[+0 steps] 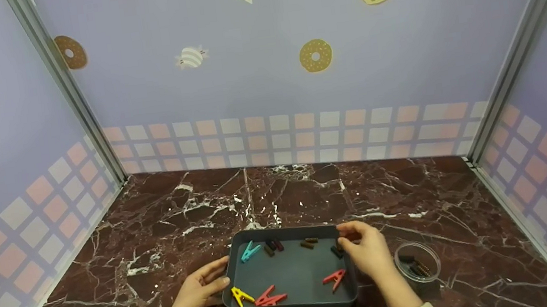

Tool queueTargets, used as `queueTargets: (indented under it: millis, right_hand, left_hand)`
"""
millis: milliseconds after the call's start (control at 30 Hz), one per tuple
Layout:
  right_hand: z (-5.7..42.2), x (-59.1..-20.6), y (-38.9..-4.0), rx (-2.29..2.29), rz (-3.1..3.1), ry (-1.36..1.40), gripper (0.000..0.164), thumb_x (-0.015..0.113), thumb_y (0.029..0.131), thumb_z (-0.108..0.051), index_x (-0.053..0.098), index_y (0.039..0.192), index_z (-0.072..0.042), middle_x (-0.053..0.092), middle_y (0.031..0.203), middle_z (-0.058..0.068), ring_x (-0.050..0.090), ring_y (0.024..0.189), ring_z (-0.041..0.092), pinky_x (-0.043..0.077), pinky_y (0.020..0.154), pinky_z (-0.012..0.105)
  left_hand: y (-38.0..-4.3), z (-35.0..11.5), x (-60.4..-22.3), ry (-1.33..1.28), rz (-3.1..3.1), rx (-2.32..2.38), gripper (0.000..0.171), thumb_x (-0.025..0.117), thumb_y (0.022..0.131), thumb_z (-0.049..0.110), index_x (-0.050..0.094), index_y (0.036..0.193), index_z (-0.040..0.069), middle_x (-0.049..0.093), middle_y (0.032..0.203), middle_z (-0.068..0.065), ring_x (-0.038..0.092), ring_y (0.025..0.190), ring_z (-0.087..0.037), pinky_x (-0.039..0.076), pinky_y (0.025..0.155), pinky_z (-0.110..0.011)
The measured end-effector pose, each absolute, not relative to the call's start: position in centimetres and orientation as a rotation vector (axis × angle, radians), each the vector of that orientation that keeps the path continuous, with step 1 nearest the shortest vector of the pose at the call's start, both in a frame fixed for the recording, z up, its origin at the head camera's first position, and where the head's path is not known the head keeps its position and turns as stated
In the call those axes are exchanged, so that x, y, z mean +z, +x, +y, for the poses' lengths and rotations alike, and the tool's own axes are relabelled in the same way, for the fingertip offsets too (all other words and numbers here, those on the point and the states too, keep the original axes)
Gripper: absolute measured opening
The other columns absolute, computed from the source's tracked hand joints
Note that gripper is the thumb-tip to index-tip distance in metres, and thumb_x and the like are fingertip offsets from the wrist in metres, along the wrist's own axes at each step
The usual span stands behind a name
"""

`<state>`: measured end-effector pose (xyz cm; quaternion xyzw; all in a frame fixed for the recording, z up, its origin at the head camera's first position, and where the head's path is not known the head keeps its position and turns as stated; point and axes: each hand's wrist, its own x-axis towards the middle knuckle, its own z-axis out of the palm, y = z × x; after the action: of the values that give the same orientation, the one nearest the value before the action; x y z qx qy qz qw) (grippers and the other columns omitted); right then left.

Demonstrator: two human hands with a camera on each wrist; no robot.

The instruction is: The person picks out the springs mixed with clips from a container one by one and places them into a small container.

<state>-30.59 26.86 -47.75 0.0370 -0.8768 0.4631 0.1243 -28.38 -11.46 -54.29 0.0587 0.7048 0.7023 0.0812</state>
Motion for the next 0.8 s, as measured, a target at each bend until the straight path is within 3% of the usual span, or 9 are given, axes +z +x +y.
queueTargets:
  millis: [133,233,567,800]
  right_hand:
    - [25.1,-48.5,-30.6,1.211,-2.644,0.115,0.025,0.074,0.089,0.001,0.074,0.114,0.001,0.077,0.103,0.014,0.072,0.093,0.018,0.061,0.087,0.033]
    - [23.9,-48.8,-30.5,1.105,-2.705,0.162,0.026,0.073,0.088,0.003,0.074,0.114,0.002,0.075,0.102,0.014,0.072,0.094,0.028,0.061,0.084,0.043]
    - [21.5,-49.6,-30.8,0.568,-2.767,0.255,0.022,0.076,0.083,0.005,0.072,0.104,0.009,0.07,0.095,0.021,0.071,0.089,0.038,0.06,0.081,0.05]
    - [20.8,-50.2,-31.0,0.166,-2.766,0.326,0.004,0.065,0.082,0.012,0.068,0.083,0.009,0.063,0.076,0.022,0.066,0.075,0.04,0.059,0.075,0.052]
  left_hand:
    - [-28.3,-11.4,-54.2,0.175,2.089,2.113,0.06,0.068,0.096,0.009,0.046,0.15,-0.006,0.048,0.151,-0.034,0.056,0.135,-0.046,0.066,0.078,-0.043]
    - [-28.3,-11.4,-54.2,0.166,2.078,2.115,0.06,0.068,0.096,0.009,0.047,0.15,-0.005,0.048,0.151,-0.034,0.056,0.136,-0.045,0.066,0.078,-0.043]
    - [-28.4,-11.4,-54.1,0.178,2.078,2.108,0.06,0.068,0.096,0.01,0.048,0.15,-0.004,0.047,0.152,-0.033,0.052,0.139,-0.046,0.066,0.078,-0.044]
    - [-28.6,-11.5,-54.3,0.186,2.058,2.114,0.061,0.069,0.095,0.011,0.047,0.15,-0.005,0.049,0.151,-0.032,0.056,0.136,-0.043,0.066,0.077,-0.041]
